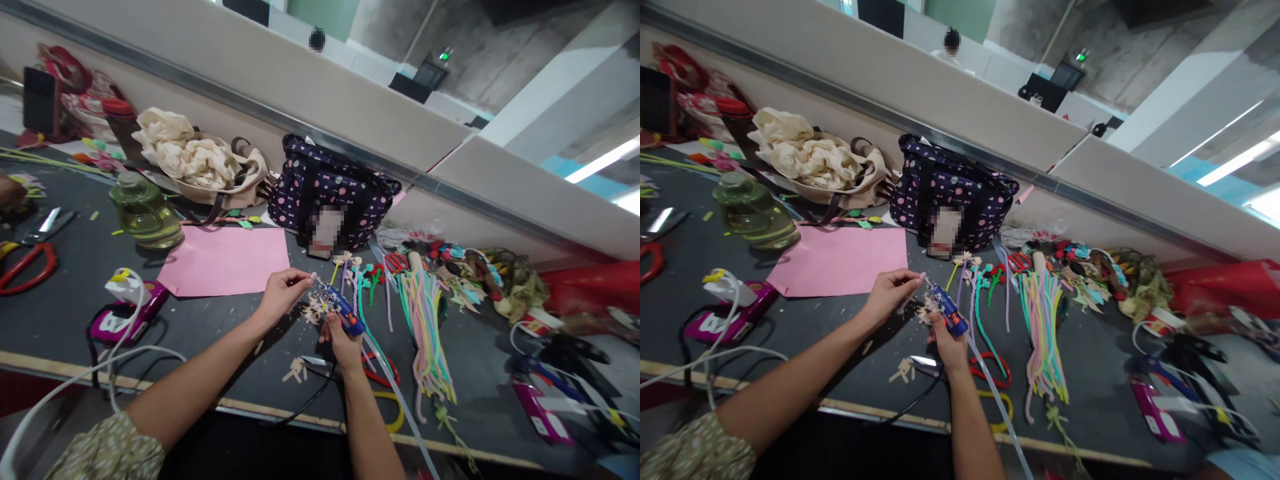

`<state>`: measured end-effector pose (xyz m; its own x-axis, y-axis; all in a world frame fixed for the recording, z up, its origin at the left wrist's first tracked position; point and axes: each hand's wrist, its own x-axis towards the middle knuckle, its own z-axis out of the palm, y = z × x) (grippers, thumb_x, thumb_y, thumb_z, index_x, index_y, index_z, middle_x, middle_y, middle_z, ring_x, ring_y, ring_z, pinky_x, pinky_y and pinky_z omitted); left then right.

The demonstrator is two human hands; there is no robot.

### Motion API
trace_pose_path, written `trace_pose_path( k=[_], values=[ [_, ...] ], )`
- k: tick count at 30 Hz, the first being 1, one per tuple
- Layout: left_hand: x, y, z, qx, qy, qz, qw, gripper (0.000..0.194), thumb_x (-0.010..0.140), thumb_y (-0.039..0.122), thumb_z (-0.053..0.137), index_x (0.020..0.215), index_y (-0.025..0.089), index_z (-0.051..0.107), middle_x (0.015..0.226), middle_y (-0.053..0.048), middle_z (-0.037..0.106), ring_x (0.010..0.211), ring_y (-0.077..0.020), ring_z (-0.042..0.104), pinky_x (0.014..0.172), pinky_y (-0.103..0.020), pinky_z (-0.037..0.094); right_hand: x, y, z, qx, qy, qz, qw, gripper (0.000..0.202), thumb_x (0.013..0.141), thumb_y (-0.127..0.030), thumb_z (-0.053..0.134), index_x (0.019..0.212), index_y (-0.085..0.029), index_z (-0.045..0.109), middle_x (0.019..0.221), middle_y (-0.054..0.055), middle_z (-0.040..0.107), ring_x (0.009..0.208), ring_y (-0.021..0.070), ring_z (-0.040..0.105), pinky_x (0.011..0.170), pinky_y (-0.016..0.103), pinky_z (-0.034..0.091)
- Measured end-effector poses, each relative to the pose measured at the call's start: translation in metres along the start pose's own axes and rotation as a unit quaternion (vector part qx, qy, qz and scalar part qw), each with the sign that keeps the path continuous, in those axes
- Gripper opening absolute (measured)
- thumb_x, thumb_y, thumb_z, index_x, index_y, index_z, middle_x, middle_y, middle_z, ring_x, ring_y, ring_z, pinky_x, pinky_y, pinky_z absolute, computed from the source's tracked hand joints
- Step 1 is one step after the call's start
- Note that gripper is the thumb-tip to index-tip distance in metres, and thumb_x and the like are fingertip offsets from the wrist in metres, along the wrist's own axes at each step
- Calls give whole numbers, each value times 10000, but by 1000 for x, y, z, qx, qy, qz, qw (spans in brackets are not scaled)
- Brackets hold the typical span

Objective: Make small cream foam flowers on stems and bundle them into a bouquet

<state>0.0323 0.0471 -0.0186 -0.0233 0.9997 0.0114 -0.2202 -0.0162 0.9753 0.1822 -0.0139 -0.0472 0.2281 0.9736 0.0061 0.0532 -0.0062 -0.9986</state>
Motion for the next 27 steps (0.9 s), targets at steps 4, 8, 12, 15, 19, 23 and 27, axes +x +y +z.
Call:
trace_pose_path(
  k=[4,8,12,15,19,23,27],
  values=[
    [2,-3,-2,1,-3,8,1000,247,644,375,729,732,144,725,610,-14,617,522,-96,449,480,-209,321,1,0,-2,-9,-32,4,999,423,719,-522,671,503,-205,493,384,-53,438,346,117,481,390,256,385],
    [4,-3,-4,-6,8,11,1000,253,637,383,742,730,149,717,591,-2,602,496,-86,438,469,-209,314,9,1,-10,-49,-40,13,998,406,739,-502,651,511,-193,519,420,-39,488,391,125,519,446,254,408],
    [5,0,-7,-35,11,-20,999,294,632,415,748,739,146,697,512,33,518,438,-63,372,432,-200,254,23,4,-18,-115,63,18,991,310,703,-484,668,674,-178,622,509,-23,570,458,137,541,464,250,411],
    [6,1,-9,-34,-1,-26,999,313,610,424,764,706,137,683,564,16,546,476,-65,404,447,-196,270,30,7,-19,-151,63,-37,986,258,690,-424,671,754,-175,642,626,-5,625,552,145,565,552,263,447],
    [6,-3,-9,-22,-32,-41,998,321,631,440,748,697,136,669,550,21,519,459,-57,369,432,-194,246,33,10,-15,-206,-11,-84,975,177,721,-344,626,819,-197,620,715,-3,653,627,153,586,631,275,463],
    [5,-5,-8,-25,-40,-46,998,318,647,437,738,700,135,654,546,27,495,451,-50,348,427,-190,231,37,17,-10,-230,-25,-114,966,177,717,-277,609,883,-217,618,795,11,665,696,170,604,664,286,472],
    [7,-5,-9,-31,-38,-47,998,335,647,450,735,712,132,648,544,30,484,451,-49,339,425,-187,228,41,24,-7,-244,-23,-123,962,217,700,-244,600,916,-230,612,816,20,662,744,187,612,693,300,486]
  ],
)
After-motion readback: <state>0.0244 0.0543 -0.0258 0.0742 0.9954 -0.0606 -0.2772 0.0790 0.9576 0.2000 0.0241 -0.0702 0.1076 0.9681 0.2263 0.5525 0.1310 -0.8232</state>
